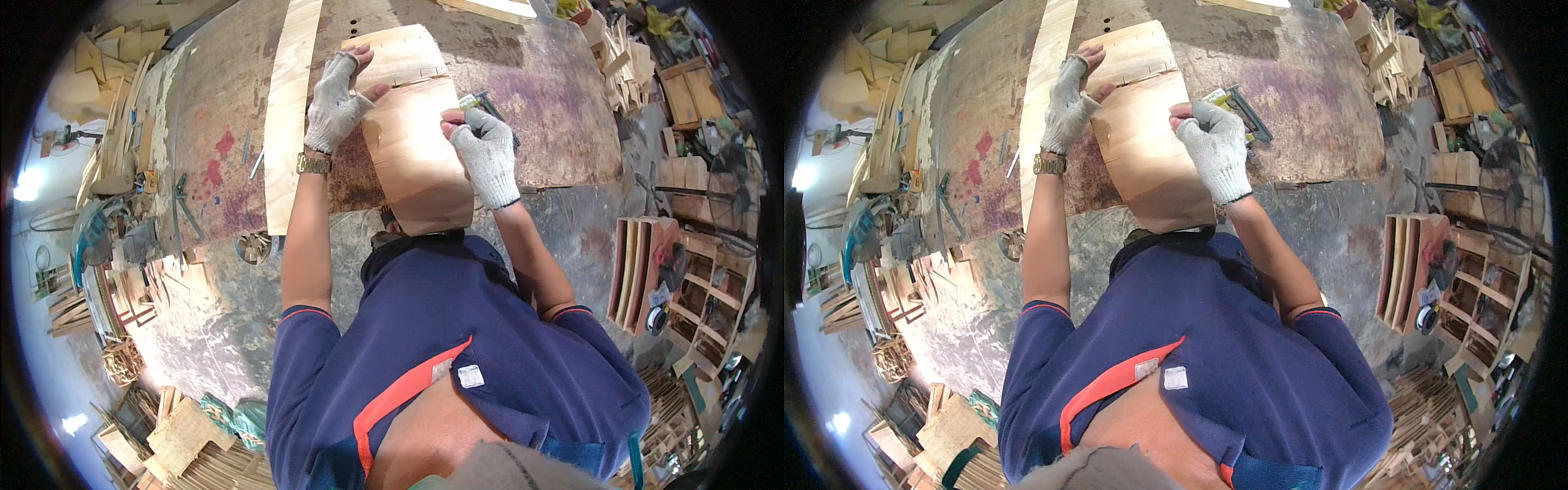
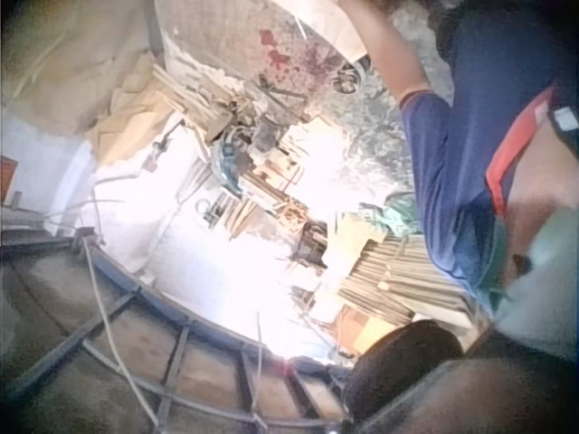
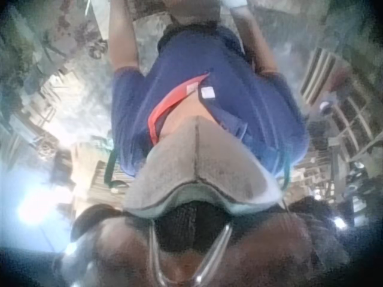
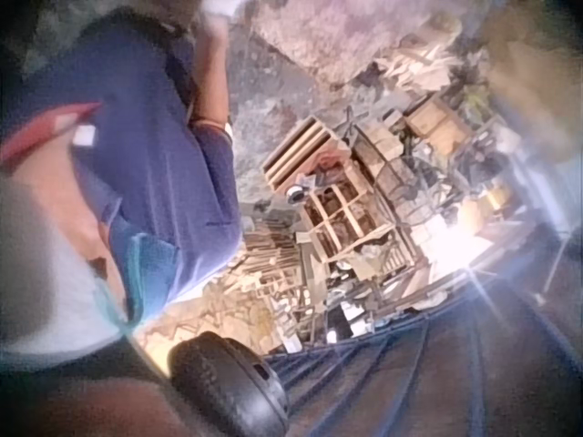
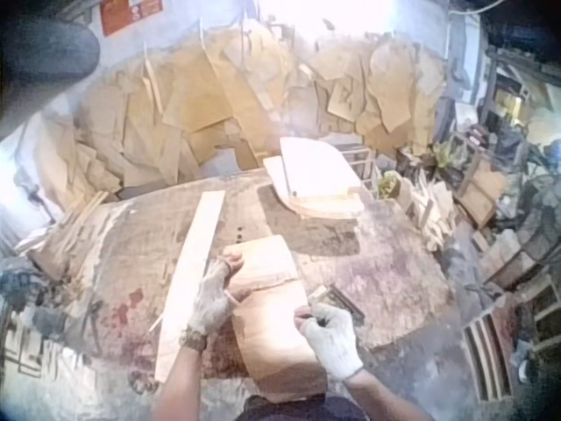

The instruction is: The person assembles small wooden boxes by wrapping thin plywood sheets around a base and securing them with a pneumatic nail gun. They repeatedly position the wood, drive nails along the edges, and rotate the pieces to complete each box.

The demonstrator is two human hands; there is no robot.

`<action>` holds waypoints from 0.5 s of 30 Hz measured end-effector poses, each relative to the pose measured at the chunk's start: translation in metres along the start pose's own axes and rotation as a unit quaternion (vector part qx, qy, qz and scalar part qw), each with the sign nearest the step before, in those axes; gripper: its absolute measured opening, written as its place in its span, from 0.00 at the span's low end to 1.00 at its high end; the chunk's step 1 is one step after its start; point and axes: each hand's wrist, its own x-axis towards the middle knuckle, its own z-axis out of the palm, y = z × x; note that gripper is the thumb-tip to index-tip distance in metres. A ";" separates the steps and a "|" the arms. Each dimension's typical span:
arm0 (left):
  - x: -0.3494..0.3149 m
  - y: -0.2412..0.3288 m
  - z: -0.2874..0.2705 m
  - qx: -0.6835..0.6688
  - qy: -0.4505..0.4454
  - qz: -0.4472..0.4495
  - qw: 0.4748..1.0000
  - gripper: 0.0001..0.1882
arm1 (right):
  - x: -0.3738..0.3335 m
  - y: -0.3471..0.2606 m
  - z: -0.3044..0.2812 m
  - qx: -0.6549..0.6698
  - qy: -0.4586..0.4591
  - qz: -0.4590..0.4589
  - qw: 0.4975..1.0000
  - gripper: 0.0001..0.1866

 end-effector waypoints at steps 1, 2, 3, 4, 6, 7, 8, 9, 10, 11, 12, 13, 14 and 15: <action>-0.002 0.001 0.000 -0.019 -0.002 -0.015 1.000 0.35 | 0.000 -0.001 -0.001 0.001 0.002 0.006 1.000 0.10; -0.004 0.002 0.000 -0.042 -0.002 -0.024 0.999 0.36 | 0.000 -0.001 -0.001 -0.002 0.000 0.010 1.000 0.10; -0.004 0.003 0.000 -0.039 -0.004 -0.029 0.999 0.37 | 0.000 -0.001 -0.002 -0.004 -0.001 0.015 1.000 0.10; -0.005 0.003 0.000 -0.041 -0.004 -0.027 0.999 0.38 | -0.001 -0.001 -0.002 0.001 -0.003 0.018 1.000 0.10; -0.006 0.002 0.001 -0.027 -0.004 -0.019 0.999 0.38 | -0.001 0.001 -0.003 0.011 -0.006 0.022 1.000 0.09; -0.006 0.002 0.000 -0.011 -0.004 -0.013 1.000 0.39 | -0.001 0.002 -0.002 0.016 -0.003 0.021 1.000 0.09; -0.006 0.002 0.000 0.000 -0.004 -0.009 1.000 0.39 | -0.001 0.003 -0.001 0.021 0.000 0.021 1.000 0.09; -0.007 0.002 0.000 -0.011 -0.006 -0.015 1.000 0.39 | -0.001 0.004 0.000 0.026 0.003 0.020 0.999 0.09; -0.008 0.002 0.001 -0.028 -0.006 -0.023 0.999 0.39 | -0.001 0.005 0.000 0.025 0.004 0.017 1.000 0.09; -0.008 0.002 0.001 -0.047 -0.008 -0.028 0.998 0.39 | -0.002 0.006 0.001 0.024 0.005 0.014 1.000 0.09; -0.008 0.002 0.001 -0.037 -0.008 -0.028 0.999 0.39 | -0.002 0.007 0.001 0.014 0.009 0.016 1.000 0.09; -0.009 0.002 0.001 -0.028 -0.010 -0.026 0.999 0.39 | -0.003 0.007 0.002 0.027 0.005 0.019 0.999 0.09; -0.009 0.002 0.001 -0.027 -0.009 -0.021 0.999 0.39 | -0.003 0.007 0.002 0.031 0.005 0.028 0.999 0.09; -0.009 0.002 0.001 -0.023 -0.011 -0.020 0.999 0.39 | -0.004 0.008 0.002 0.034 0.004 0.037 0.999 0.09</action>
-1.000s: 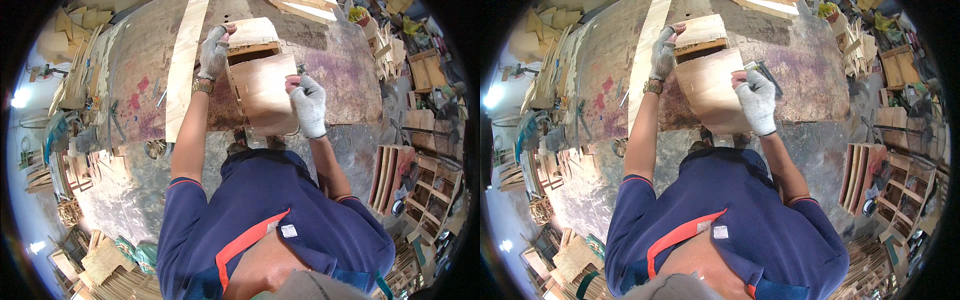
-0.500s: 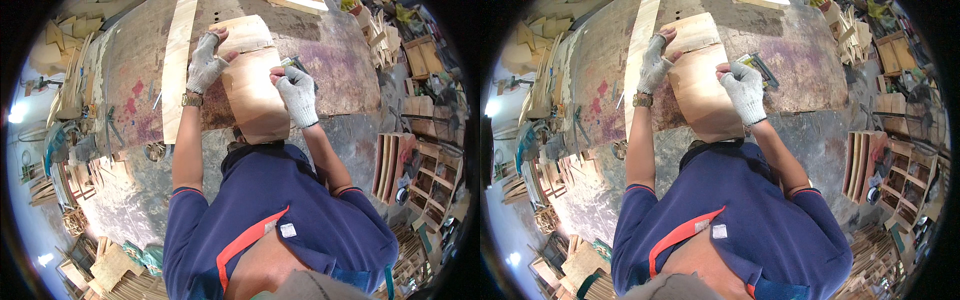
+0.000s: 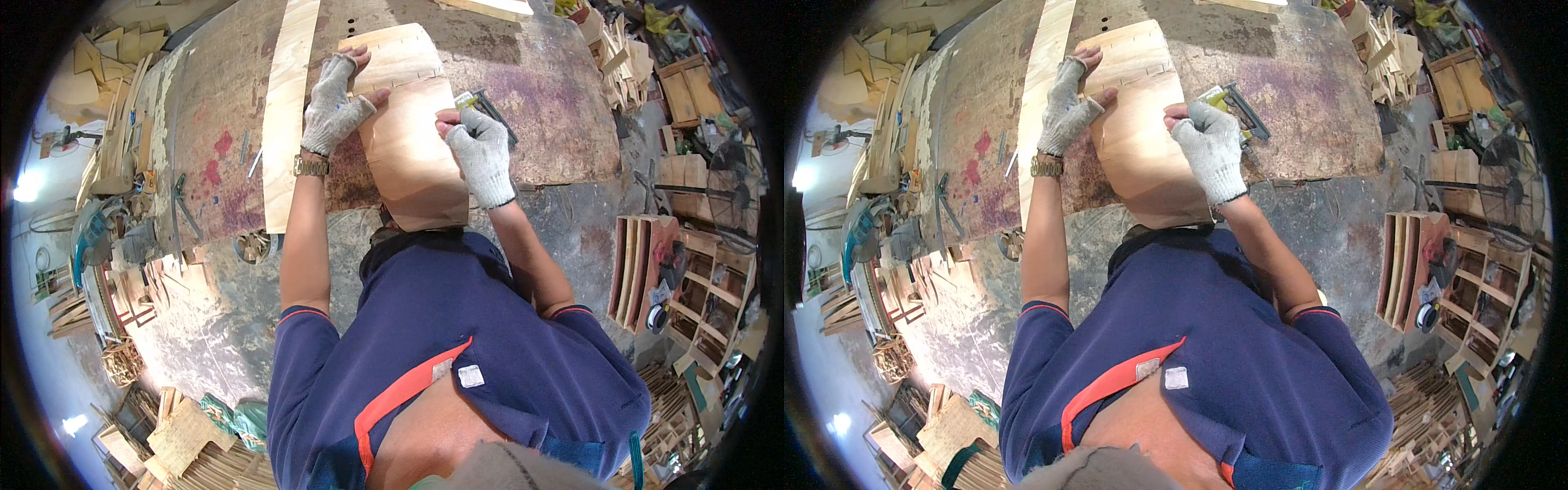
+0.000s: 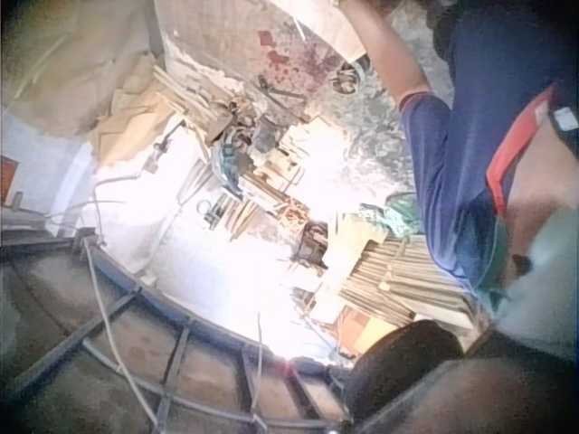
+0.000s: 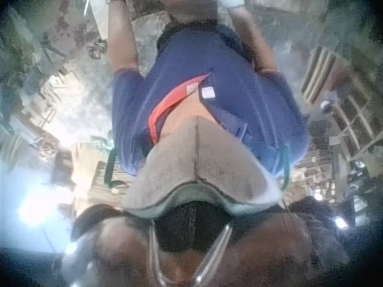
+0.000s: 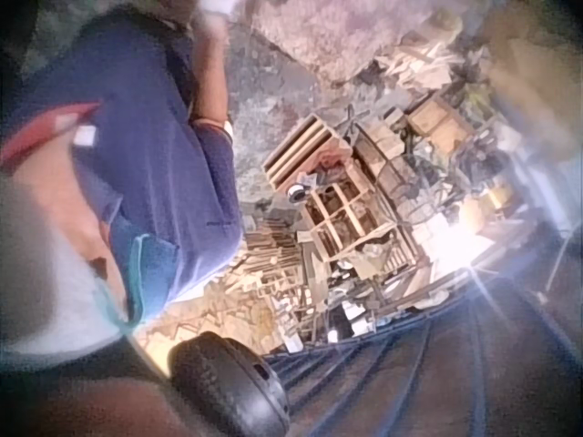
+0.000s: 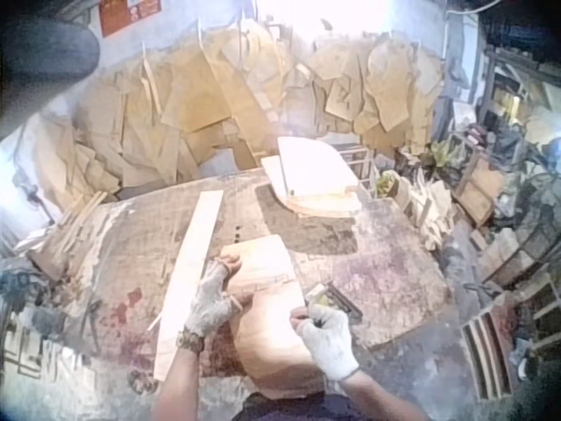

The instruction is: The person assembles small wooden boxes by wrapping thin plywood sheets around a base and securing them with a pneumatic nail gun. They repeatedly position the wood, drive nails along the edges, and rotate the pieces to complete each box.

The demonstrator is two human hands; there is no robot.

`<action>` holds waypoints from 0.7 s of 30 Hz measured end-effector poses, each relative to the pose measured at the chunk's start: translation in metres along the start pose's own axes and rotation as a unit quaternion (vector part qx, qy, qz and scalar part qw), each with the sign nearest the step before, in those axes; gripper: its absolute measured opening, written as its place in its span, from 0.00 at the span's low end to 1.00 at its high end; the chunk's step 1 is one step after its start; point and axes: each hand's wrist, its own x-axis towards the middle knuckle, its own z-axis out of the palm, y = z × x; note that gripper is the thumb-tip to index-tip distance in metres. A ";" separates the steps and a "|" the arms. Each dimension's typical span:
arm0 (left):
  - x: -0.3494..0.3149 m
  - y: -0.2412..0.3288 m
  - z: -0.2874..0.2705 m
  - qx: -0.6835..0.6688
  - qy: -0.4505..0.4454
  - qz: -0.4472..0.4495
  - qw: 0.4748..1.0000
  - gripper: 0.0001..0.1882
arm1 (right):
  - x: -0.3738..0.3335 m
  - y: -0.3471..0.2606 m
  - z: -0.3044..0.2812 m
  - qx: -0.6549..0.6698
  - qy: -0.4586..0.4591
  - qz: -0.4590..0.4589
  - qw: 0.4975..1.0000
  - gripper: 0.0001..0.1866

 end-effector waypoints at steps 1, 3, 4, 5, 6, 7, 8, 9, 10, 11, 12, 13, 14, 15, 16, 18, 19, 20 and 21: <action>0.000 0.000 0.000 -0.004 0.000 0.003 1.000 0.38 | 0.000 0.000 0.000 0.001 0.003 -0.003 1.000 0.09; 0.000 0.001 0.000 -0.005 0.000 0.010 1.000 0.38 | -0.001 0.000 0.000 0.003 0.007 -0.011 1.000 0.09; 0.000 0.002 -0.001 -0.003 -0.003 0.013 1.000 0.38 | -0.001 0.001 0.000 0.006 0.003 -0.015 1.000 0.09; 0.000 0.004 -0.002 -0.008 -0.004 0.012 1.000 0.37 | -0.001 0.001 0.000 0.009 -0.001 -0.021 1.000 0.10; 0.001 0.006 -0.003 0.004 -0.003 0.015 1.000 0.37 | -0.001 0.001 0.000 0.011 -0.004 -0.027 1.000 0.10; 0.001 0.010 -0.003 0.010 -0.002 0.012 1.000 0.37 | -0.001 0.001 0.000 0.010 -0.005 -0.025 1.000 0.10; 0.000 0.015 -0.004 0.019 -0.008 -0.003 1.000 0.37 | -0.001 0.000 0.000 0.007 -0.007 -0.022 1.000 0.10; 0.000 0.021 -0.006 0.091 -0.009 0.031 0.995 0.36 | -0.001 0.000 0.000 0.003 -0.009 -0.023 1.000 0.10; -0.001 0.028 -0.009 0.167 -0.017 0.053 0.984 0.35 | -0.003 -0.001 0.000 0.004 -0.010 -0.014 1.000 0.09; -0.001 0.036 -0.012 0.242 -0.024 0.075 0.967 0.34 | -0.004 -0.002 -0.001 0.004 -0.011 -0.010 1.000 0.09; -0.002 0.046 -0.013 0.274 -0.023 0.078 0.958 0.32 | -0.005 -0.004 -0.002 0.003 -0.011 -0.005 1.000 0.09; -0.002 0.054 -0.011 0.304 -0.023 0.080 0.949 0.30 | -0.005 -0.005 -0.001 0.004 -0.011 -0.010 1.000 0.09; -0.010 0.067 -0.008 0.331 -0.029 0.077 0.940 0.28 | -0.009 -0.006 -0.002 0.004 -0.012 -0.006 1.000 0.09; -0.010 0.076 -0.005 0.337 -0.042 0.063 0.938 0.27 | -0.009 -0.006 -0.003 -0.006 -0.014 0.006 1.000 0.08; -0.011 0.083 0.000 0.342 -0.056 0.050 0.937 0.26 | -0.011 -0.007 -0.003 -0.005 -0.013 -0.015 1.000 0.09; -0.016 0.094 0.011 0.353 -0.066 0.039 0.933 0.23 | -0.010 -0.006 -0.004 -0.019 -0.015 -0.036 0.999 0.09; -0.016 0.098 0.020 0.385 -0.082 0.023 0.919 0.23 | -0.010 -0.006 -0.004 -0.023 -0.023 -0.030 0.999 0.09; -0.018 0.100 0.030 0.409 -0.067 0.037 0.909 0.24 | -0.008 -0.005 -0.004 -0.023 -0.025 -0.035 0.999 0.09; -0.021 0.100 0.037 0.431 -0.039 0.063 0.899 0.24 | -0.007 -0.004 -0.004 -0.023 -0.026 -0.040 0.999 0.09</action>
